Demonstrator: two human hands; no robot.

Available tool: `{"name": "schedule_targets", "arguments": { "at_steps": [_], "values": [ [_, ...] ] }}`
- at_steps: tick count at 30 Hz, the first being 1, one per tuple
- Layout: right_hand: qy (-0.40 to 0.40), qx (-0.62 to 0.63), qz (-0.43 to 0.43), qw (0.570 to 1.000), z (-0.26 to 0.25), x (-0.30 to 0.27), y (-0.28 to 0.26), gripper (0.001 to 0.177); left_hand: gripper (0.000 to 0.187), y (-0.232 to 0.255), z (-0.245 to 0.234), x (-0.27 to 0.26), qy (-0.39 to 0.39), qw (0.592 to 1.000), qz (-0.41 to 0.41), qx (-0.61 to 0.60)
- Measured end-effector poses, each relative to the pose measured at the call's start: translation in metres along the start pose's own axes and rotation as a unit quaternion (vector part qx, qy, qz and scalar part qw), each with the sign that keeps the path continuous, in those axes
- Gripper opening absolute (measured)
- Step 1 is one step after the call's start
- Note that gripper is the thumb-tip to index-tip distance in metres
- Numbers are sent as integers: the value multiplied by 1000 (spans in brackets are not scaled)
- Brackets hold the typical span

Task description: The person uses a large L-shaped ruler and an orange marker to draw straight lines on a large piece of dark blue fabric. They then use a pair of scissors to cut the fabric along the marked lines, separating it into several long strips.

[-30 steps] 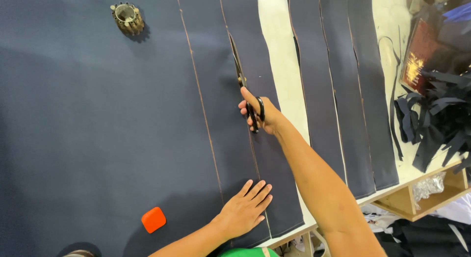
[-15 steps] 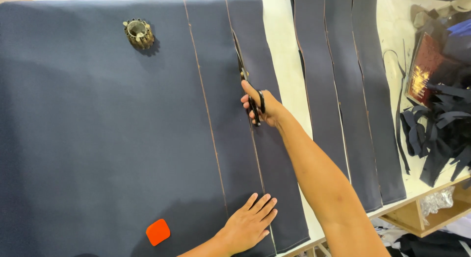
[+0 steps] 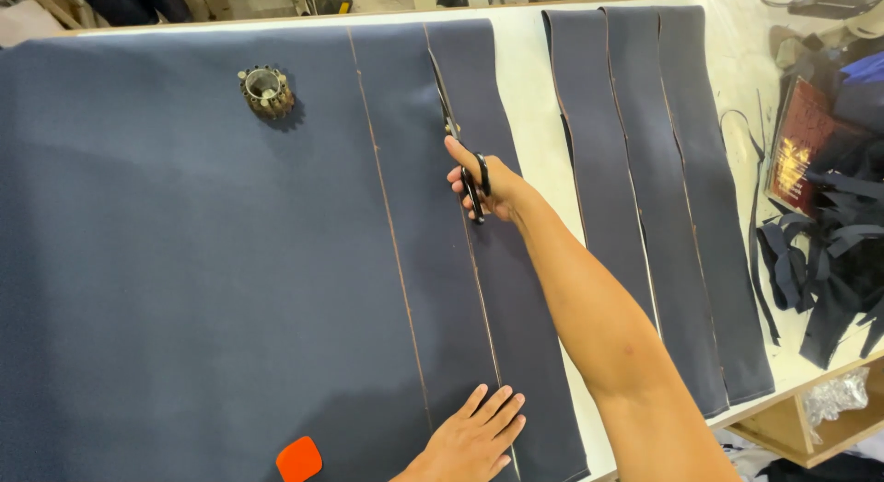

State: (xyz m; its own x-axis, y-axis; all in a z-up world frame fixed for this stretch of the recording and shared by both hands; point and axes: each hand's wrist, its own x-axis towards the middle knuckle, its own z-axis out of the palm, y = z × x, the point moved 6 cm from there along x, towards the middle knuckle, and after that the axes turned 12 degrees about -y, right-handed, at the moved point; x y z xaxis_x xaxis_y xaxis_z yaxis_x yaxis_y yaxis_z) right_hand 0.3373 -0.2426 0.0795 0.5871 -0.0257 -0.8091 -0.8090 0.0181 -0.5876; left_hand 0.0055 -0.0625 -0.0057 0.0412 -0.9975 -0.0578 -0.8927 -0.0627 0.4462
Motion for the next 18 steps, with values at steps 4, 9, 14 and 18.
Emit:
{"name": "schedule_targets", "arguments": {
  "at_steps": [4, 9, 14, 18],
  "values": [
    [7, 2, -9, 1000, -4, 18, -8, 63, 64, -3, 13, 3, 31, 1000, -1, 2],
    [19, 21, -36, 999, -8, 31, -5, 52, 67, -6, 36, 7, 11, 1000, 1, -22],
    [-6, 5, -13, 1000, -6, 31, -28, 72, 65, -5, 35, 4, 57, 998, 10, 9],
    [2, -8, -7, 1000, -5, 41, -39, 74, 57, -6, 32, 2, 94, 995, 14, -9]
  ]
}}
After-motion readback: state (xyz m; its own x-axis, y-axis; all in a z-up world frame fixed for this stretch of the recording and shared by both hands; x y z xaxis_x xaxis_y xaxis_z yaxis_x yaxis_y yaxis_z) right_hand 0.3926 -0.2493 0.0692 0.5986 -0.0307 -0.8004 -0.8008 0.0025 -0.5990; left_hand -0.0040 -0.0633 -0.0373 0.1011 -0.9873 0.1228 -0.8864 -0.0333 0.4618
